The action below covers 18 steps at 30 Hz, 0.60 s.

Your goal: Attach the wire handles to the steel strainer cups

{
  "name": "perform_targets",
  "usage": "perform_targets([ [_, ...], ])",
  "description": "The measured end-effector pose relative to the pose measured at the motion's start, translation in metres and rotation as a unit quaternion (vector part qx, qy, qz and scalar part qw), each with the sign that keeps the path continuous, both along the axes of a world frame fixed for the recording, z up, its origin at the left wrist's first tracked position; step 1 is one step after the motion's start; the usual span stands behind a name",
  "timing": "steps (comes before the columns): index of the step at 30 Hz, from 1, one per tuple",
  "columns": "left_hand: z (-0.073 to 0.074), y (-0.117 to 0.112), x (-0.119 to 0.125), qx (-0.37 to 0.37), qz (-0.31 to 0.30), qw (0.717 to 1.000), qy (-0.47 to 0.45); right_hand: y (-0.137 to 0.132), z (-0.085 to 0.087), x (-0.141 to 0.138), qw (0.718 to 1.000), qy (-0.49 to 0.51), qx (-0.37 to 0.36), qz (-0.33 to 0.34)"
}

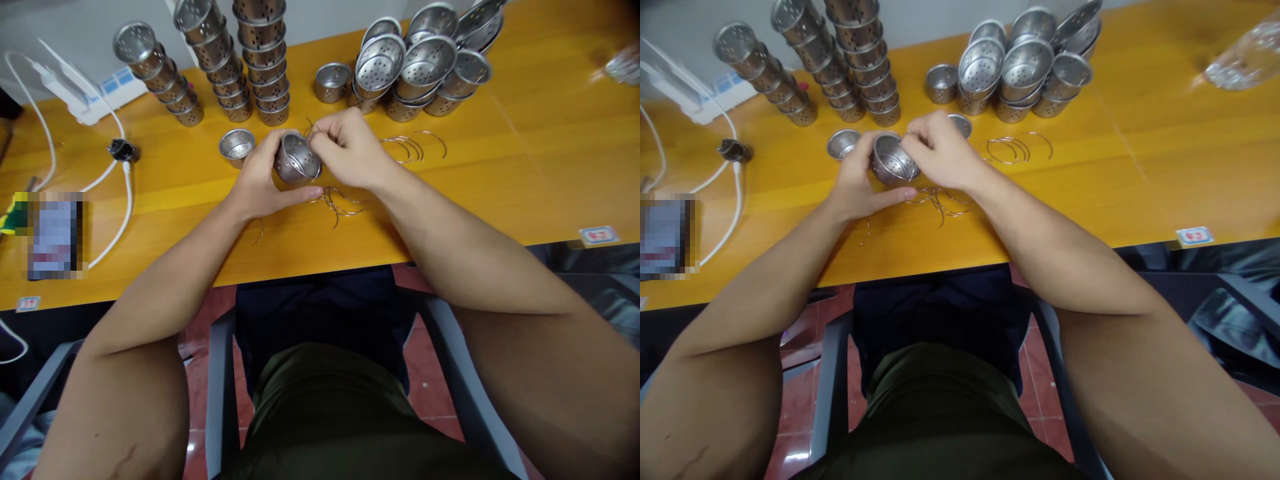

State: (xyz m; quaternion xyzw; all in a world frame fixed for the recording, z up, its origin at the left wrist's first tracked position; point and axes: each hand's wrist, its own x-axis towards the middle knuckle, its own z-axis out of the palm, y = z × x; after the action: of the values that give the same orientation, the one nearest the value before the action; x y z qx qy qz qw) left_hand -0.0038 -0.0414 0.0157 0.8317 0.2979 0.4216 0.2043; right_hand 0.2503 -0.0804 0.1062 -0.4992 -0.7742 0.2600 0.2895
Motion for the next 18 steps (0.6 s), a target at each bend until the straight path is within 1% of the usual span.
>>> perform_targets([
  [2, 0.002, -0.003, 0.0, 0.005, 0.003, 1.0, 0.0, 0.007, -0.01, 0.001, 0.998, 0.046, 0.02, 0.026],
  [5, 0.005, -0.006, -0.002, 0.024, -0.009, 1.0, 0.001, 0.018, -0.024, 0.002, 0.989, 0.118, 0.051, 0.073],
  [7, 0.004, -0.005, -0.003, 0.021, -0.007, 1.0, -0.004, 0.021, -0.028, 0.005, 0.98, 0.158, 0.072, 0.092],
  [10, -0.001, 0.001, -0.004, -0.014, 0.013, 0.999, -0.027, 0.02, -0.024, 0.012, 0.961, 0.219, 0.116, 0.119],
  [13, -0.005, 0.006, -0.004, -0.038, 0.005, 0.998, -0.057, 0.019, -0.015, 0.02, 0.94, 0.241, 0.15, 0.19],
  [15, -0.005, 0.007, -0.004, -0.061, 0.004, 0.996, -0.06, 0.02, -0.014, 0.023, 0.936, 0.232, 0.124, 0.232],
  [18, -0.004, 0.007, -0.004, -0.095, 0.006, 0.993, -0.064, 0.023, -0.017, 0.025, 0.934, 0.231, 0.054, 0.267],
])
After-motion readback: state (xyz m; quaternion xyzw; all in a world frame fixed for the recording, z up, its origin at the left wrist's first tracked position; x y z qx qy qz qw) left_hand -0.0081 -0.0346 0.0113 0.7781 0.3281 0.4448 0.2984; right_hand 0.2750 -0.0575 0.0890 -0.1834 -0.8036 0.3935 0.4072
